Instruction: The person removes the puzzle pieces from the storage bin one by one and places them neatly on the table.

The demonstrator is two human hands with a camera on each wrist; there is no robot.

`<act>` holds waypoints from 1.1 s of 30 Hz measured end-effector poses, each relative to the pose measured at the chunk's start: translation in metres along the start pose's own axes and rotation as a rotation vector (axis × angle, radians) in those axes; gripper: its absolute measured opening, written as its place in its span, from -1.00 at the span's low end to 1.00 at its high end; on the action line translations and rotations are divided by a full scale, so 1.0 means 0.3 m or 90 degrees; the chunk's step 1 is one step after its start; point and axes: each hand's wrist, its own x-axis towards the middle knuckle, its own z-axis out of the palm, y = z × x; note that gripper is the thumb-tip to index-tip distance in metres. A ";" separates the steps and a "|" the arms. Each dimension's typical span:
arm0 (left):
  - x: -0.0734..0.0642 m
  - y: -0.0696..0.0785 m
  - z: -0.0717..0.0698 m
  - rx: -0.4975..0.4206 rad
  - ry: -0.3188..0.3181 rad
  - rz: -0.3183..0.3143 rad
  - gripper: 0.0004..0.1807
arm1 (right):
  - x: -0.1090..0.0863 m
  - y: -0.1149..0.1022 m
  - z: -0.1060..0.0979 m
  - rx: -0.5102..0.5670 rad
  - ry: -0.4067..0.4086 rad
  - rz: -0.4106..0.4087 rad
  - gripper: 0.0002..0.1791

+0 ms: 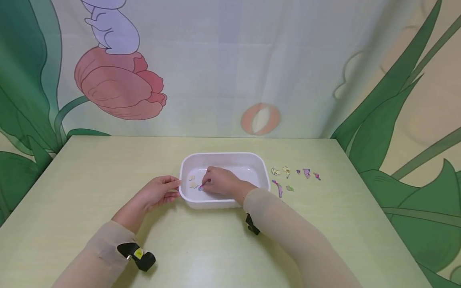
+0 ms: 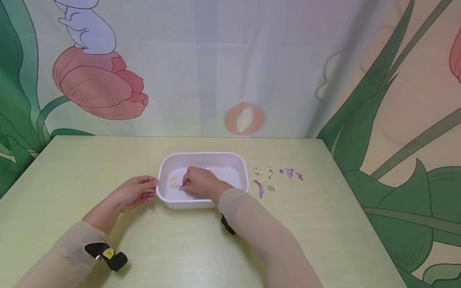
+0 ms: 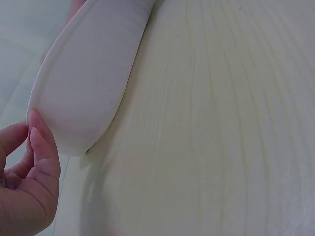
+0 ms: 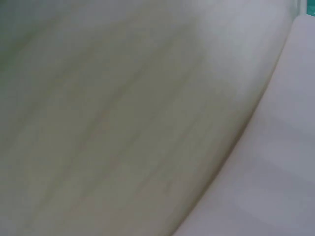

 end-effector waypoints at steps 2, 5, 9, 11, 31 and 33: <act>-0.003 0.001 -0.001 -0.002 0.002 0.000 -0.58 | -0.005 -0.002 -0.007 0.000 0.004 0.008 -0.78; -0.005 0.002 -0.001 -0.008 -0.002 0.002 -0.59 | -0.017 0.004 -0.021 0.010 0.013 0.010 -0.77; -0.005 0.002 0.001 -0.014 -0.003 0.000 -0.60 | -0.042 0.024 -0.041 0.019 0.025 -0.004 -0.77; -0.006 0.002 0.003 -0.016 -0.002 0.000 -0.60 | -0.057 0.037 -0.049 0.016 0.036 -0.014 -0.78; -0.003 0.000 0.000 -0.003 0.007 0.007 -0.58 | -0.221 0.134 -0.146 0.110 0.155 -0.035 -0.85; 0.000 0.000 -0.001 0.002 0.009 0.008 -0.59 | -0.234 0.143 -0.155 0.124 0.164 -0.036 -0.85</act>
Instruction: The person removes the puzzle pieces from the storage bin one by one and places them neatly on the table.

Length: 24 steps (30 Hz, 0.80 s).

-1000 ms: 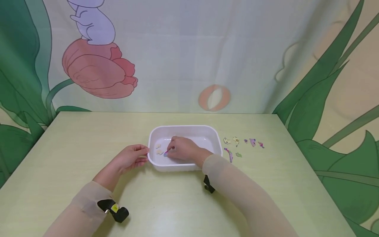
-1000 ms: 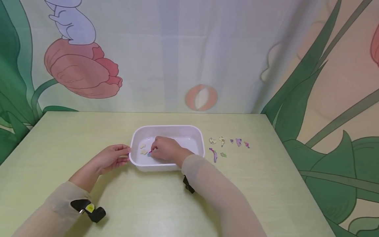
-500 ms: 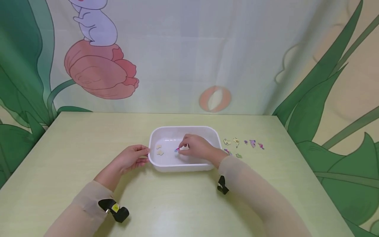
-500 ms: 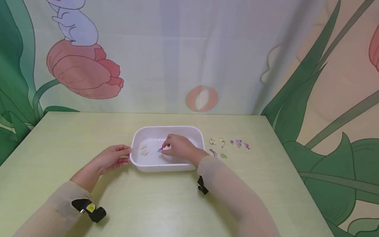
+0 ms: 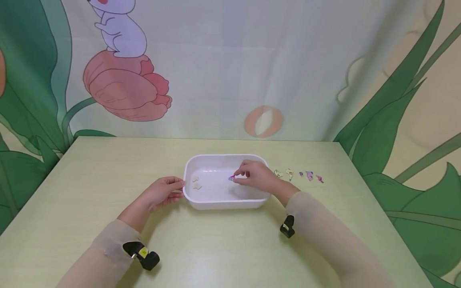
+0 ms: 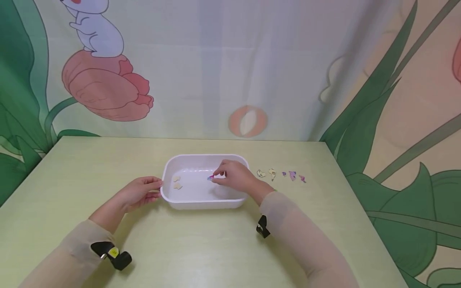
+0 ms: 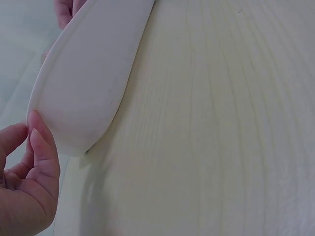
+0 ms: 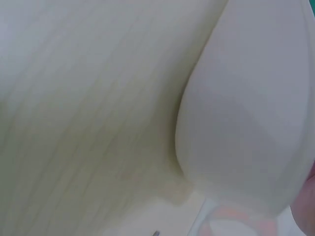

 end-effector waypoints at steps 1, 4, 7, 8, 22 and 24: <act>0.001 0.000 0.000 0.002 0.001 0.000 -0.59 | -0.007 0.003 -0.006 0.005 0.004 0.006 -0.85; 0.004 -0.001 0.001 0.007 0.004 0.002 -0.60 | -0.029 0.018 -0.022 0.014 0.018 0.016 -0.86; 0.005 -0.002 0.001 0.008 0.007 0.001 -0.59 | -0.056 0.033 -0.039 0.020 0.028 0.026 -0.86; 0.004 -0.003 0.002 0.006 0.008 0.000 -0.59 | -0.065 0.037 -0.046 0.021 0.031 0.025 -0.86; 0.000 0.002 0.002 0.014 0.015 -0.013 -0.59 | -0.194 0.102 -0.126 0.028 0.063 0.123 -0.83; -0.001 0.002 0.003 0.014 0.014 -0.013 -0.59 | -0.212 0.112 -0.132 0.023 0.070 0.128 -0.83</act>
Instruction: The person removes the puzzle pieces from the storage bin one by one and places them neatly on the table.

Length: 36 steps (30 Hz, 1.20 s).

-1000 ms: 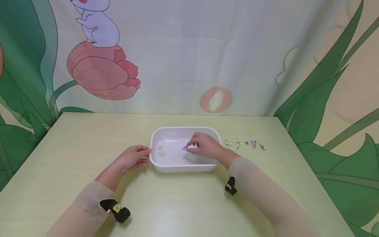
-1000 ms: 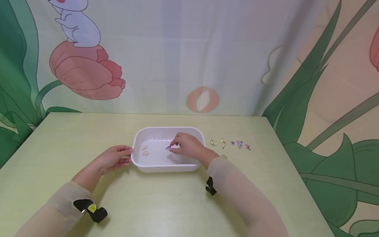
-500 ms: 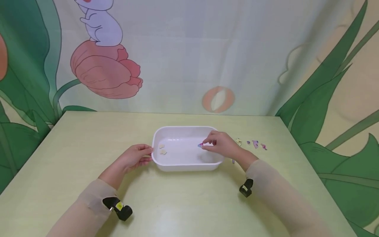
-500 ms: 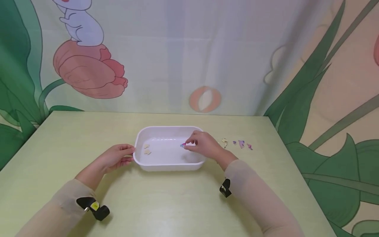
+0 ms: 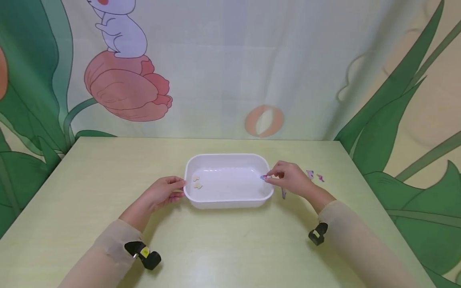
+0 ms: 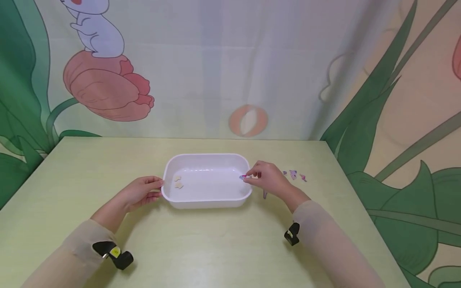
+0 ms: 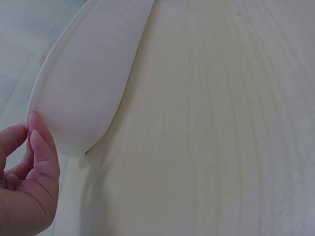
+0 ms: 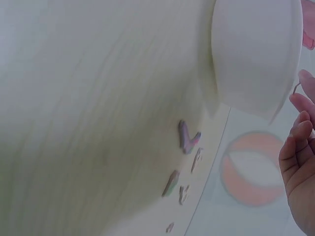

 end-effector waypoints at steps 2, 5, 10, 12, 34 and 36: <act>0.001 0.001 0.002 0.002 0.001 0.000 -0.59 | -0.017 0.015 -0.011 -0.003 0.007 0.008 -0.82; 0.003 0.001 0.004 0.004 0.003 -0.002 -0.59 | -0.042 0.046 -0.028 -0.004 0.012 0.028 -0.82; 0.003 -0.002 0.004 -0.001 0.000 0.000 -0.59 | -0.082 0.099 -0.055 -0.034 0.013 0.061 -0.79; 0.002 -0.002 0.005 -0.001 -0.003 0.001 -0.60 | -0.098 0.119 -0.063 -0.045 0.013 0.078 -0.79; -0.001 0.000 0.005 0.012 0.006 -0.003 -0.59 | -0.151 0.309 -0.088 -0.129 -0.089 0.283 -0.79; 0.000 0.000 0.005 0.015 0.007 -0.003 -0.59 | -0.148 0.312 -0.086 -0.131 -0.092 0.289 -0.78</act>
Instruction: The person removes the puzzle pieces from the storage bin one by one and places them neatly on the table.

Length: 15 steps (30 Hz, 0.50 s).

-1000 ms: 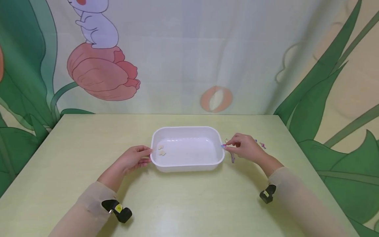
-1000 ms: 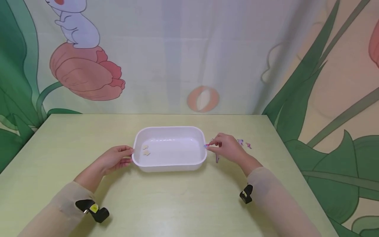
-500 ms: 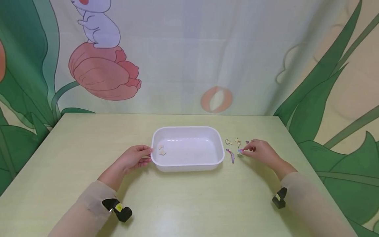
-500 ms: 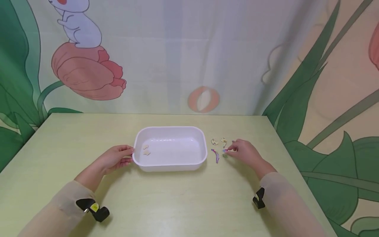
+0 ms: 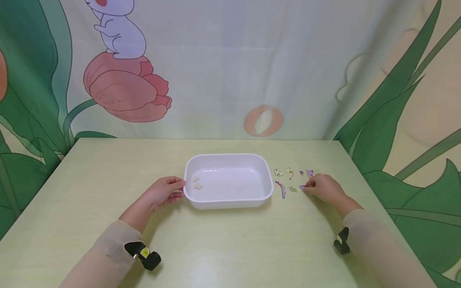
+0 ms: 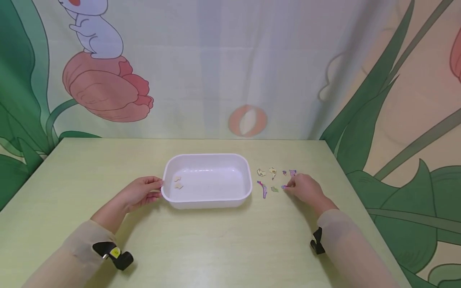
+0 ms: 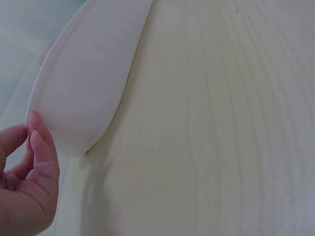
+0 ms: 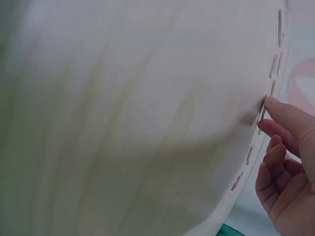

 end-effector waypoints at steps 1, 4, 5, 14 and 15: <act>0.000 0.000 0.000 0.002 0.000 0.000 -0.59 | 0.002 0.001 0.000 -0.002 -0.001 0.003 -0.78; 0.000 0.001 0.001 -0.002 -0.001 0.005 -0.59 | 0.006 0.002 0.000 0.001 -0.003 0.010 -0.76; 0.000 0.002 0.001 -0.003 -0.003 0.006 -0.58 | 0.007 0.002 0.000 0.003 -0.003 0.013 -0.75; -0.002 0.005 0.003 0.004 0.002 0.008 -0.60 | 0.015 -0.070 -0.016 0.070 0.069 -0.041 -0.66; -0.002 0.005 0.004 0.005 0.005 0.006 -0.61 | 0.016 -0.089 -0.015 0.081 0.081 -0.060 -0.66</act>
